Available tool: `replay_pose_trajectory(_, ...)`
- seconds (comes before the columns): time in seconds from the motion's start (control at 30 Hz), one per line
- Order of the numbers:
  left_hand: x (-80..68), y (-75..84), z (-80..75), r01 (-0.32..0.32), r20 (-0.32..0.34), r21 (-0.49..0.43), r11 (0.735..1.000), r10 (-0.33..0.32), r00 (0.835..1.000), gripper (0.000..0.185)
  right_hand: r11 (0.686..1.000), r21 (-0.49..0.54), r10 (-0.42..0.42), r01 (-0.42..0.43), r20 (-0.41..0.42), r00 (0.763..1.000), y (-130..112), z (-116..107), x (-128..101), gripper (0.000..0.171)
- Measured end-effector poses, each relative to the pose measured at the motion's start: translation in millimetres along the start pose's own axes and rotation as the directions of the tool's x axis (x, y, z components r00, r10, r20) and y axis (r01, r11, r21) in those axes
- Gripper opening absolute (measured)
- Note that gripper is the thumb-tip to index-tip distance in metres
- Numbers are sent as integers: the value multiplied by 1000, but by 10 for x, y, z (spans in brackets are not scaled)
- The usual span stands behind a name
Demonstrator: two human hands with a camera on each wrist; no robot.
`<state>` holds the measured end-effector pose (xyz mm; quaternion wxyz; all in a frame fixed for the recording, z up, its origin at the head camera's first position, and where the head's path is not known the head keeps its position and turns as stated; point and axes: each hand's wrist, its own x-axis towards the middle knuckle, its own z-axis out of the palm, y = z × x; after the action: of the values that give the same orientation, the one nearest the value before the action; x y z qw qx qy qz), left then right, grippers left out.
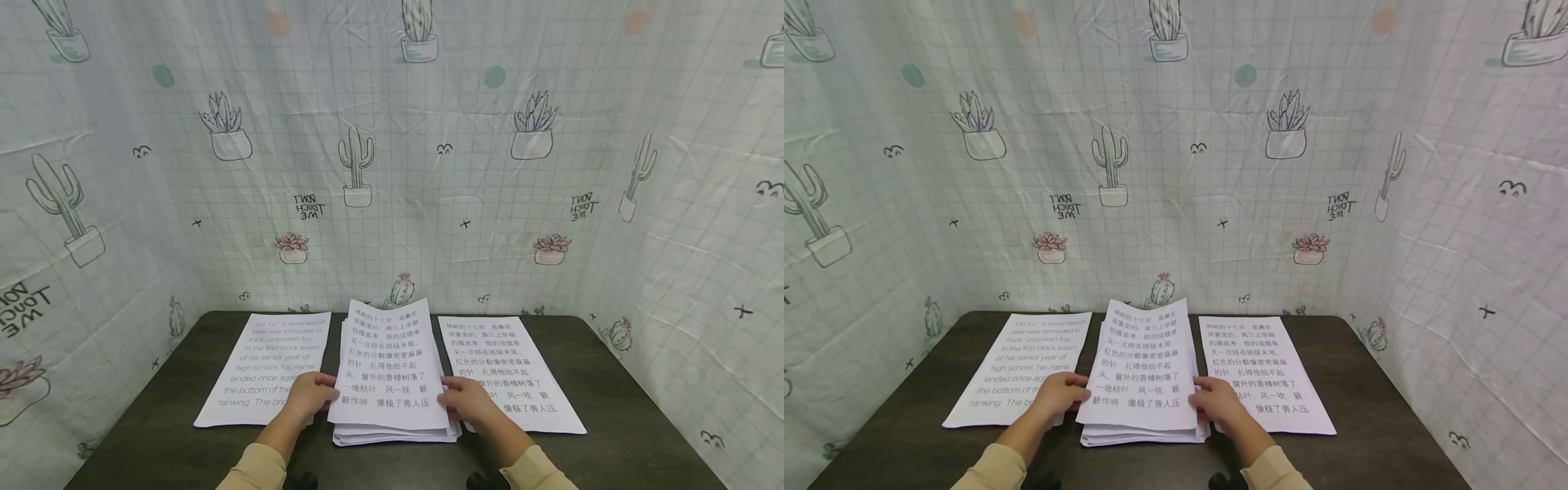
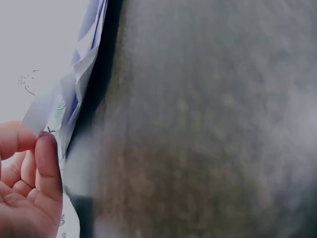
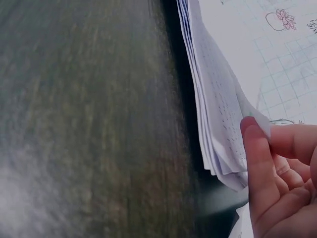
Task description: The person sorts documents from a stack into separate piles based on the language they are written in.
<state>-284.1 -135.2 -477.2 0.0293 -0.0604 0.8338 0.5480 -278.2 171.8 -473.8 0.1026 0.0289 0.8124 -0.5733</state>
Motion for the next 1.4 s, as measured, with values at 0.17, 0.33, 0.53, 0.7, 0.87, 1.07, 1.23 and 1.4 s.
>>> replay_pose_trajectory(0.17,12,23,-15,-22,16,-104,994,24,1000,36,1000,3,-17,17,-30,999,-32,-33,9,50)
replay_pose_trajectory(0.33,33,43,-8,2,53,-216,976,10,999,41,999,27,-28,29,-46,999,-46,-63,19,51)
replay_pose_trajectory(0.53,59,53,61,-11,97,-312,950,43,994,47,998,65,-12,16,-62,998,-40,-166,22,53)
replay_pose_trajectory(0.7,47,105,168,-22,159,-352,936,83,984,54,994,106,-20,25,-48,999,15,-342,-6,55)
replay_pose_trajectory(0.87,36,205,336,-27,204,-391,920,115,972,57,991,131,-27,32,-41,999,92,-576,-46,55)
replay_pose_trajectory(1.07,41,361,654,10,250,-419,908,105,963,56,989,142,-27,33,-42,999,158,-930,-154,57)
replay_pose_trajectory(1.23,38,477,946,47,279,-439,897,87,956,55,990,135,-19,28,-70,997,228,-1202,-264,59)
replay_pose_trajectory(1.4,22,562,1221,82,301,-455,887,67,951,54,994,110,-16,25,-89,996,331,-1440,-345,60)
